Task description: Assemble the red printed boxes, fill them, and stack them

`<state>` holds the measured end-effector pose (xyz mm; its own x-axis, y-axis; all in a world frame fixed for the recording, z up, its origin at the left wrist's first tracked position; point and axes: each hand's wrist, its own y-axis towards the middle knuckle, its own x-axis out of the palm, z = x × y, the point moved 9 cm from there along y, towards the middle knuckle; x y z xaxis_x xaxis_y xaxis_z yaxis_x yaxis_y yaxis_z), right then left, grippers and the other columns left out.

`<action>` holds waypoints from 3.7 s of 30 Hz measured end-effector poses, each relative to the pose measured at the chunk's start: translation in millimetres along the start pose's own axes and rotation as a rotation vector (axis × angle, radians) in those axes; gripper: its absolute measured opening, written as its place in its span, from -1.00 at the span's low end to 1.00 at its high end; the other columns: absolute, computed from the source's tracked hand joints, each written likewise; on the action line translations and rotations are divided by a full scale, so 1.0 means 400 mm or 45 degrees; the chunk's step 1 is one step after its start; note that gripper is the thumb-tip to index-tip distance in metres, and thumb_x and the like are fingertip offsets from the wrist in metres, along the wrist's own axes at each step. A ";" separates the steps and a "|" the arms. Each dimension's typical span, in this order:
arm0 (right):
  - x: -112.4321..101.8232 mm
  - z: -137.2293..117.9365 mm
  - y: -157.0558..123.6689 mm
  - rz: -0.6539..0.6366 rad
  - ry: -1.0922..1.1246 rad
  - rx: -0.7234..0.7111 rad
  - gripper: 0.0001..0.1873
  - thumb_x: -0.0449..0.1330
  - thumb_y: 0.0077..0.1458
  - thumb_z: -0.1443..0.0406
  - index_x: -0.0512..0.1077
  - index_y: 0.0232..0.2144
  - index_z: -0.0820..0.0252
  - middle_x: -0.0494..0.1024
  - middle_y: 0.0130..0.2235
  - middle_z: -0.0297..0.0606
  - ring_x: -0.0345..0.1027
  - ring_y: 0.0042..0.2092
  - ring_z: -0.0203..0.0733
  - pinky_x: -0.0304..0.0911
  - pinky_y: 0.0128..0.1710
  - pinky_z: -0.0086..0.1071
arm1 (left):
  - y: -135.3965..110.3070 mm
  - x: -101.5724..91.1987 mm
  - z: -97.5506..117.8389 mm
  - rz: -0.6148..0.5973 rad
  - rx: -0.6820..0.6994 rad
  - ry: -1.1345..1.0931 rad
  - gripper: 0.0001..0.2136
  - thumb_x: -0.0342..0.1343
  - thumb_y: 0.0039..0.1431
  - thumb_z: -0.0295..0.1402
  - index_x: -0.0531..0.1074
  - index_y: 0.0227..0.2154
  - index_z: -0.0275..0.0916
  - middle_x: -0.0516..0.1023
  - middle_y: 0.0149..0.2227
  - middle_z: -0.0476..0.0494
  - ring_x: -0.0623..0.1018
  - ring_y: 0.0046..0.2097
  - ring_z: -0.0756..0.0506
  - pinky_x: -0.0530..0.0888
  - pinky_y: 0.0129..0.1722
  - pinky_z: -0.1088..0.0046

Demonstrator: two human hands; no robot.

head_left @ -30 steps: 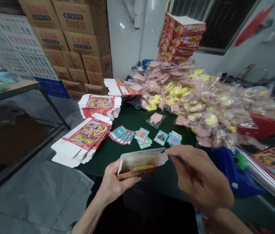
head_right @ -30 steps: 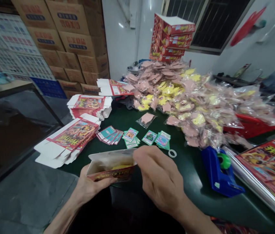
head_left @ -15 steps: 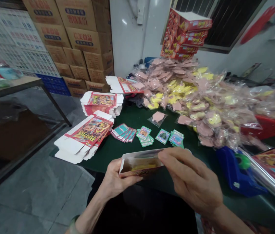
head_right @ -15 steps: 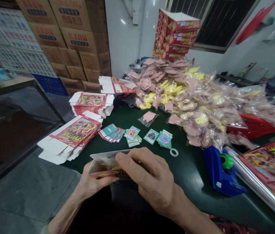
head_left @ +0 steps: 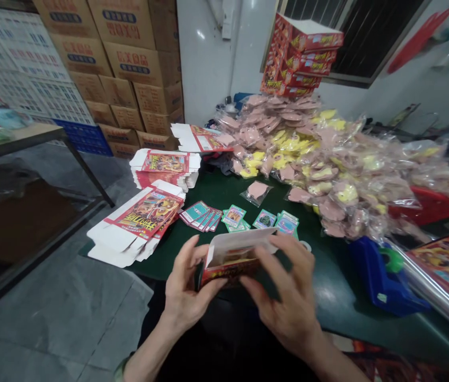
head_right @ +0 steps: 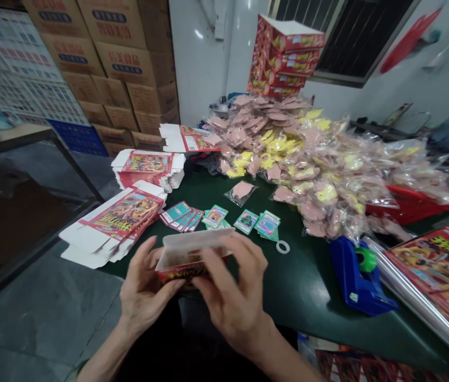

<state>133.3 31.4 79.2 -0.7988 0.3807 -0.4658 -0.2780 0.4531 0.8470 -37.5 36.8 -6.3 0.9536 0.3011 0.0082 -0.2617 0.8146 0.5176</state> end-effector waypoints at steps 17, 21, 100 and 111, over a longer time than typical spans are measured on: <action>0.017 0.148 -0.086 0.136 0.330 0.207 -0.54 0.17 0.06 0.44 0.31 0.02 0.03 0.33 -0.07 -0.17 0.27 -0.05 -0.13 0.34 -0.16 -0.22 | 0.079 0.052 0.099 -0.196 0.503 0.191 -0.75 0.06 0.14 -0.46 0.43 -0.11 -0.25 0.51 -0.13 -0.23 0.53 -0.12 -0.12 0.49 -0.18 0.37; -0.014 0.128 -0.063 0.113 0.343 0.168 -0.71 0.08 0.12 0.46 0.42 -0.14 0.08 0.35 -0.02 -0.17 0.32 -0.09 -0.18 0.34 -0.21 -0.27 | 0.099 0.035 0.092 -0.126 0.358 0.124 -0.78 0.06 0.13 -0.54 0.52 -0.23 -0.19 0.55 -0.13 -0.14 0.55 -0.13 -0.06 0.47 -0.15 0.44; 0.010 0.122 -0.061 0.139 0.454 0.421 -0.69 -0.03 0.17 0.47 0.29 -0.08 0.10 0.29 0.05 -0.12 0.30 0.06 -0.14 0.29 0.01 -0.12 | 0.056 0.124 0.088 -0.052 0.534 0.073 -0.56 0.28 -0.12 -0.62 0.39 -0.15 -0.15 0.49 -0.13 -0.11 0.53 -0.15 -0.08 0.54 -0.25 0.40; -0.479 0.466 -0.311 0.416 -0.787 1.227 -0.70 0.06 0.03 0.19 0.48 -0.33 0.28 0.45 -0.36 -0.13 0.31 -0.29 -0.10 0.24 -0.21 -0.20 | 0.059 0.134 0.059 -0.085 0.589 0.145 -0.49 0.29 -0.17 -0.63 0.37 -0.11 -0.13 0.50 -0.15 -0.08 0.54 -0.19 -0.07 0.53 -0.33 0.45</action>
<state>420.4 52.4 15.5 -0.2914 0.7951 -0.5319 0.6178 0.5810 0.5299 11.1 60.4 26.4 0.9370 0.3287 -0.1185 -0.0816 0.5356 0.8405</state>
